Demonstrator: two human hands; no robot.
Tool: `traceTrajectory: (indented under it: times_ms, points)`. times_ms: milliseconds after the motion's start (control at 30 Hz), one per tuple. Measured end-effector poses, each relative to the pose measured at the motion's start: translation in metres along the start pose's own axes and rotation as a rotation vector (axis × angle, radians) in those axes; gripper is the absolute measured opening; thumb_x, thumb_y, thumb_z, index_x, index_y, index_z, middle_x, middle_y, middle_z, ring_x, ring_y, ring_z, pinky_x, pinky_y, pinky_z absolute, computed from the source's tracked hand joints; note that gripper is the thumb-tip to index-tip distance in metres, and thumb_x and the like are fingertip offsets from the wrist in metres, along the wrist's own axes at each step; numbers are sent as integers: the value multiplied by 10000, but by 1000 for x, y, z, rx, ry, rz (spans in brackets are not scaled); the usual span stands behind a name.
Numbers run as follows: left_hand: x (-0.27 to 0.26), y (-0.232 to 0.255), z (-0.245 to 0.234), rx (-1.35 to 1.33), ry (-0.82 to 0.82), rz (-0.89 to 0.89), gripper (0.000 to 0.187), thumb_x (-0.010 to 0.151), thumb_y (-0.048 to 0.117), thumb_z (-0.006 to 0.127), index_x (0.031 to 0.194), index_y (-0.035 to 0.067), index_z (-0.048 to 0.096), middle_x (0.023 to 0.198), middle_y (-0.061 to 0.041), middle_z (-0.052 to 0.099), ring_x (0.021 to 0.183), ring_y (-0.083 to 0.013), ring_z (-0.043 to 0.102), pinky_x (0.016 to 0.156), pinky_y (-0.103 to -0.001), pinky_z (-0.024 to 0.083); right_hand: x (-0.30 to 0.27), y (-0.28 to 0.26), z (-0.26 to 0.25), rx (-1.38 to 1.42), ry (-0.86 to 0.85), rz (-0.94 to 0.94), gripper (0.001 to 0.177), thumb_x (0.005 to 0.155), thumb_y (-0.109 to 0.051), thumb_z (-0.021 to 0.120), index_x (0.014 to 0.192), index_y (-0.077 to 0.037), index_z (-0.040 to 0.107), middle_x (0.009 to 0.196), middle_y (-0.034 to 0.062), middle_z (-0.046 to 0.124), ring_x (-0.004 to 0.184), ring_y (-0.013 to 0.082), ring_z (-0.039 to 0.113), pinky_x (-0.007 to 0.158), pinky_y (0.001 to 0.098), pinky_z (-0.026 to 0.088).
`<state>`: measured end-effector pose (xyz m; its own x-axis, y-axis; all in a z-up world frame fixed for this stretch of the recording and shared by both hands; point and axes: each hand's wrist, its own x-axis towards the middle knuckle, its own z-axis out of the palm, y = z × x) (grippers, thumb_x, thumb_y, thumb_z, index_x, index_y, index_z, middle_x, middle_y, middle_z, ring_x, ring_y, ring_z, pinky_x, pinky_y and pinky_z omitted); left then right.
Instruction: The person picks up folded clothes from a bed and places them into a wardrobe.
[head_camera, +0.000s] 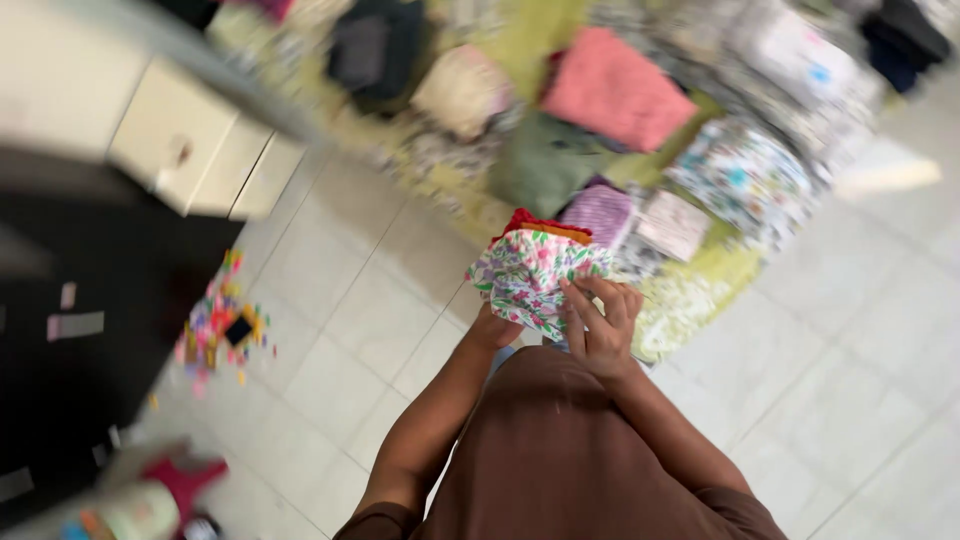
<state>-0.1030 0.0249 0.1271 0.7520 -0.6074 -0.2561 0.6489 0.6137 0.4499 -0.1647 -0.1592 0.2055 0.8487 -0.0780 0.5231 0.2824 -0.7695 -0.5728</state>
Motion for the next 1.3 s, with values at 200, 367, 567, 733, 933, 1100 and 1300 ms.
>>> traceTrajectory:
  times_ms: [200,367,567,733,933,1100,1300]
  points:
    - [-157,62,34,103,-126,495,907,863,425,829,1601,170,368,1613,-41,445,1490,-244,437,1232,-465,379,46,-148,25,84,-338,-351,645,780,-304,791,1323,5,633,1349,240,606,1316,406,530,1128,576,308]
    - [-270,-3,-86,-149,89,615,801,955,426,727,1607,114,382,1598,-93,469,1466,-286,447,1213,-493,384,-5,-225,83,276,-550,-475,476,843,-121,706,1311,-53,659,1284,163,702,1190,329,657,1051,452,475]
    - [-362,-75,-194,-396,151,810,617,959,222,625,1525,70,431,1554,-94,528,1451,-285,483,1224,-489,368,-38,-270,196,406,-1089,-40,286,1027,-171,653,1269,-33,717,933,184,703,800,239,669,715,355,506]
    - [-422,-52,-209,-471,270,948,501,954,160,625,1432,84,499,1504,-58,577,1430,-264,506,1240,-477,361,-44,-331,291,708,-1574,217,416,1101,-328,661,1316,23,724,978,87,648,877,149,547,720,328,464]
    - [-484,12,-262,-506,328,1062,539,930,176,631,1447,72,521,1435,-82,610,1356,-274,541,1172,-491,392,-35,-454,349,908,-1719,-332,879,739,-125,844,1495,-10,410,1358,131,592,1208,184,559,989,310,445]
    - [-540,84,-299,-452,467,1087,590,905,168,620,1471,71,489,1432,-72,609,1341,-257,562,1165,-483,407,-51,-495,471,565,-1485,-317,425,1044,-122,642,1468,-89,657,868,124,640,791,136,571,777,296,501]
    - [-584,144,-345,-481,472,1181,649,884,160,619,1502,67,443,1456,-98,576,1352,-296,532,1154,-511,397,-25,-640,523,777,-1803,-71,523,869,-103,775,1360,-85,595,921,-45,615,840,33,602,699,224,544]
